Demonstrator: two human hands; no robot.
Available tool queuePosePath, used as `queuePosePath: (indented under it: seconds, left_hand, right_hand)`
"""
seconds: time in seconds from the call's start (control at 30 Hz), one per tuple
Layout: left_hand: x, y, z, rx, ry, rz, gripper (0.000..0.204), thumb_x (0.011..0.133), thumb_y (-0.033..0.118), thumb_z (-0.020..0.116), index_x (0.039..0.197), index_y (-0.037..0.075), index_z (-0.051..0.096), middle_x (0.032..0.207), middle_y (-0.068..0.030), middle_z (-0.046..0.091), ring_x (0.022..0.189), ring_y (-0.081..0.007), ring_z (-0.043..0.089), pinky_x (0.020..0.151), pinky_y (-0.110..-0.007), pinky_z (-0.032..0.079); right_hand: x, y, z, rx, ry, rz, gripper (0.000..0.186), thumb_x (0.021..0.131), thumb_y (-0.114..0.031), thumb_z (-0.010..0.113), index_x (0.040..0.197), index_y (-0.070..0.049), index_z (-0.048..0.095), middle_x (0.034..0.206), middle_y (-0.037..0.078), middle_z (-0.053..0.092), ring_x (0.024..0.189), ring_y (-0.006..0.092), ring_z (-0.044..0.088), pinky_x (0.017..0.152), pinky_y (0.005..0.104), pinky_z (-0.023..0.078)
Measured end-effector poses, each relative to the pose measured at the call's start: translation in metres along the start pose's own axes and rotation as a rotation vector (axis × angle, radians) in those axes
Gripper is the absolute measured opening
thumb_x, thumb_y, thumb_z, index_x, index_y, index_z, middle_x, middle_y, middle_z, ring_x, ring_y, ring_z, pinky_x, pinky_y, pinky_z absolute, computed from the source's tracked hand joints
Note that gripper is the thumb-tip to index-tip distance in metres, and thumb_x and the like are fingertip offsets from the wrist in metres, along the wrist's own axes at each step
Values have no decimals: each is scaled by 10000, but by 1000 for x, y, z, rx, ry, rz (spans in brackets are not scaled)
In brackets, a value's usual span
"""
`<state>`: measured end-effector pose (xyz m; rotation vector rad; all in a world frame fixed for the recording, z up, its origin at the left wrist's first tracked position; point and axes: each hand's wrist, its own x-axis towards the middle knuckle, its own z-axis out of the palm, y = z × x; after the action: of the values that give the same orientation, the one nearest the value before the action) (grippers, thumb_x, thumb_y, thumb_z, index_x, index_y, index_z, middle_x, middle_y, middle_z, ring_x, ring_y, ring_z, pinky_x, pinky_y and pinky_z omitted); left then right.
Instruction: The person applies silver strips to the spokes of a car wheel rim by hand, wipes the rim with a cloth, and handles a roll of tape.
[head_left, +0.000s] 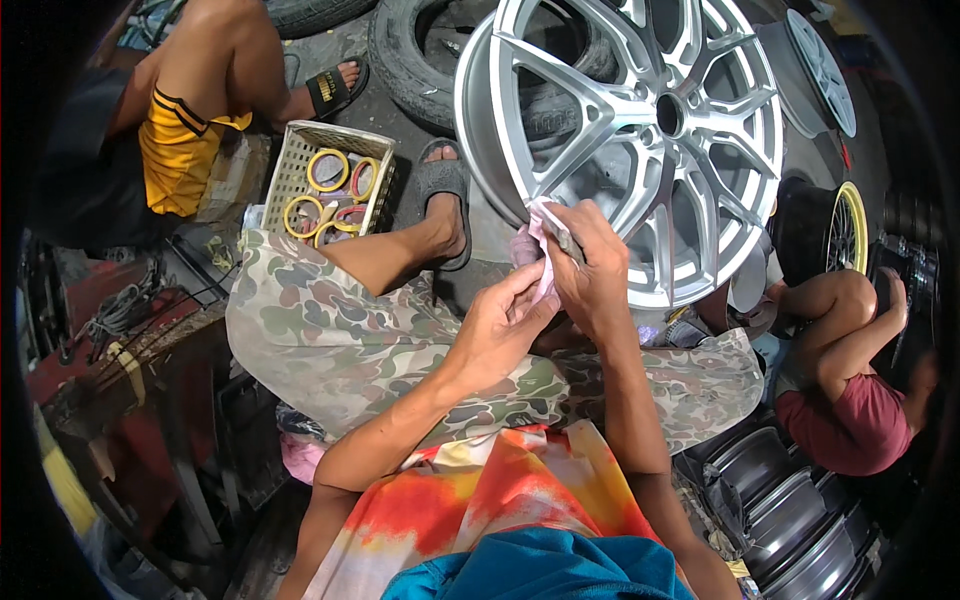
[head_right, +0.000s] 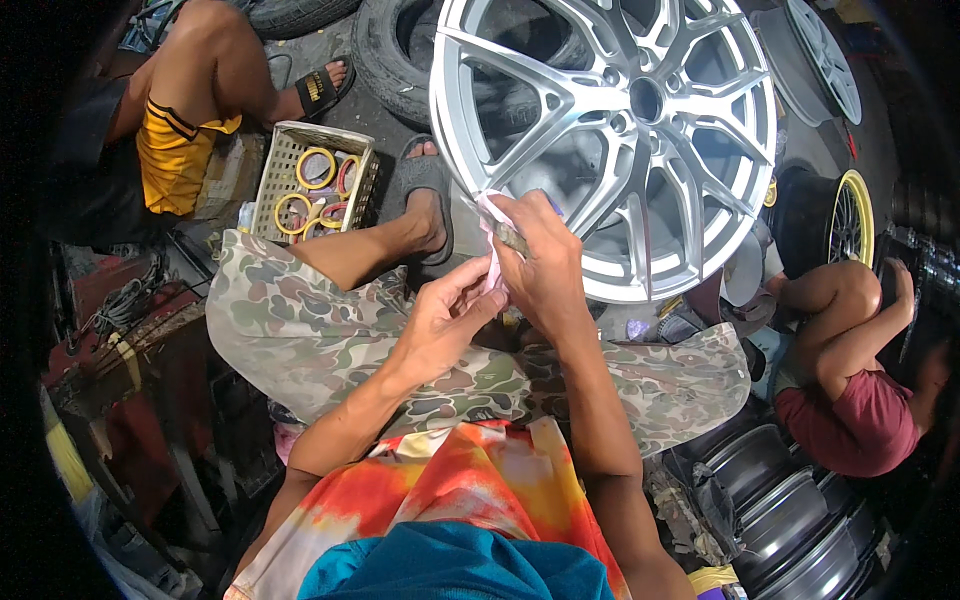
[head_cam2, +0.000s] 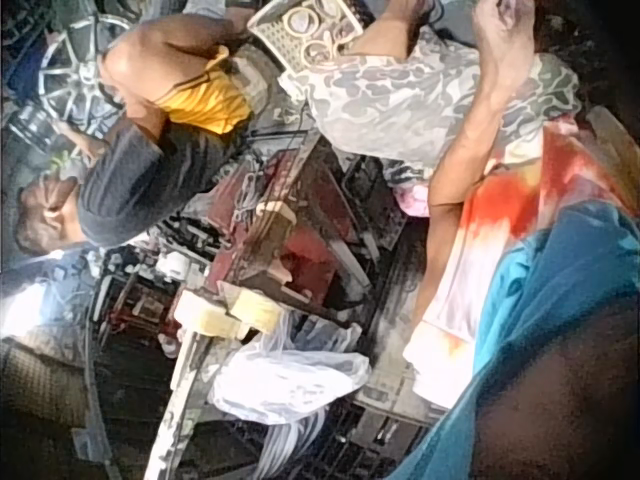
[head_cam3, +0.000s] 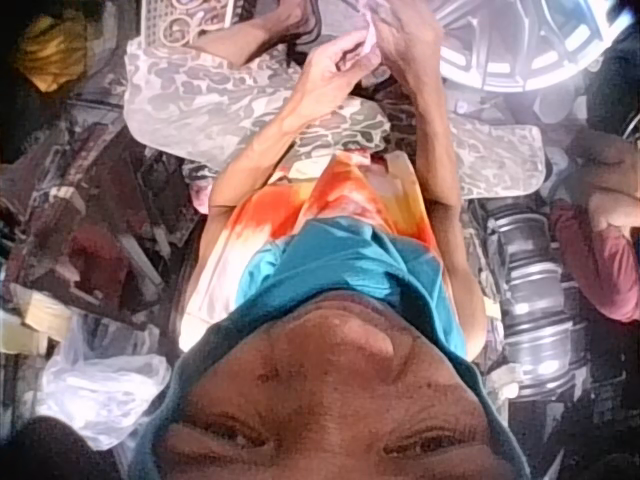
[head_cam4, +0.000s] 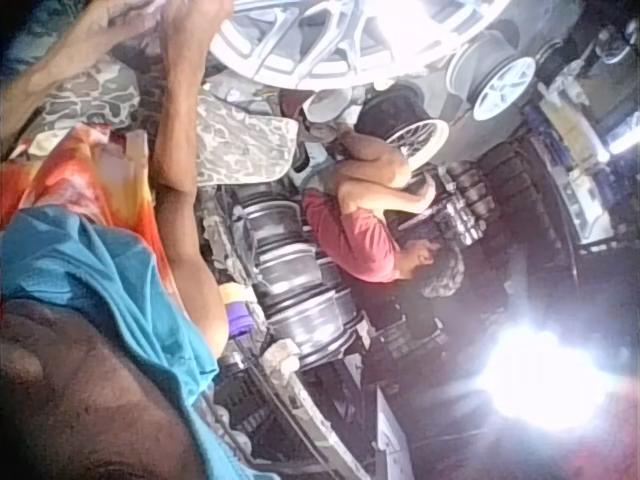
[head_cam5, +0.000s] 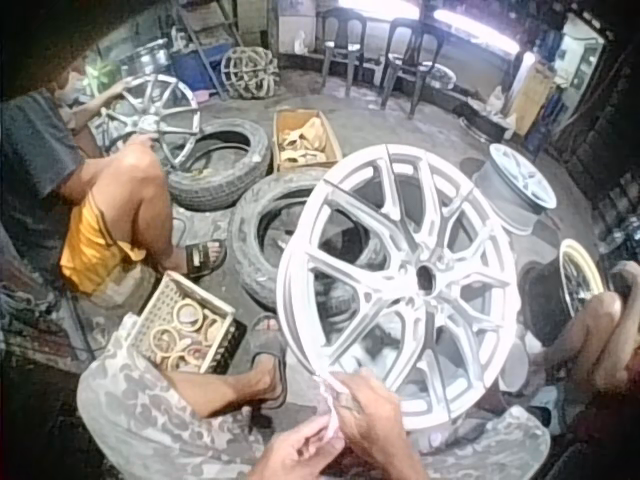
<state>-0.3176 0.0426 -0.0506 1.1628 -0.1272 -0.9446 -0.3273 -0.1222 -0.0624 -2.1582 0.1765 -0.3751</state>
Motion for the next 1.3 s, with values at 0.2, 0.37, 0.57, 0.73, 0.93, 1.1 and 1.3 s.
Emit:
queuePosePath:
  seconds: [0.2,0.37,0.57,0.73,0.93,1.1,1.3]
  left_hand:
    - [-1,-1,0,-3,3,11,447,1049,-36,569,1488,-80,495,1307,-70,640,1196,-73,556,1040,-247,465]
    - [-2,1,6,10,16,27,427,1044,-35,584,1467,-55,526,1221,-45,658,1117,-56,561,978,-230,473]
    - [-2,-5,3,44,-19,13,465,1049,-13,605,1501,-56,504,1261,-14,646,1143,-57,574,1022,-239,474]
    - [0,-2,2,-15,32,36,460,1044,-19,607,1491,-60,509,1247,-13,643,1126,-57,576,1017,-244,476]
    - [-4,-2,0,141,-24,-37,450,1043,-18,610,1481,-61,516,1243,-7,640,1132,-52,567,1009,-238,469]
    - [-5,-9,-2,36,0,12,429,1044,-15,613,1463,-60,532,1224,0,638,1130,-47,561,1005,-235,467]
    - [-4,-4,-2,-30,15,33,405,1044,-23,608,1442,-59,545,1220,3,630,1125,-43,556,1001,-232,466]
  right_hand:
    - [-1,-3,1,-20,-19,17,369,821,30,736,1186,-14,701,952,171,614,851,386,652,750,423,526]
    - [-1,-8,-7,6,43,45,285,867,13,726,1150,-11,717,919,160,615,831,364,646,741,410,523]
    - [0,-5,-6,-34,16,-16,306,854,21,723,1159,-5,712,926,155,618,826,363,648,737,412,524]
    - [3,-7,0,-34,-21,12,326,853,17,719,1178,-10,707,932,157,616,830,366,650,738,421,524]
    - [-3,-8,-6,-28,-22,27,335,853,4,726,1187,-14,705,939,161,606,819,380,647,730,428,527]
    - [-1,-11,-3,-24,-40,-4,347,845,14,721,1190,-15,702,945,162,605,824,388,650,728,426,532]
    - [1,-11,1,-51,-43,3,373,821,46,699,1187,-20,697,960,159,608,838,388,661,711,447,526]
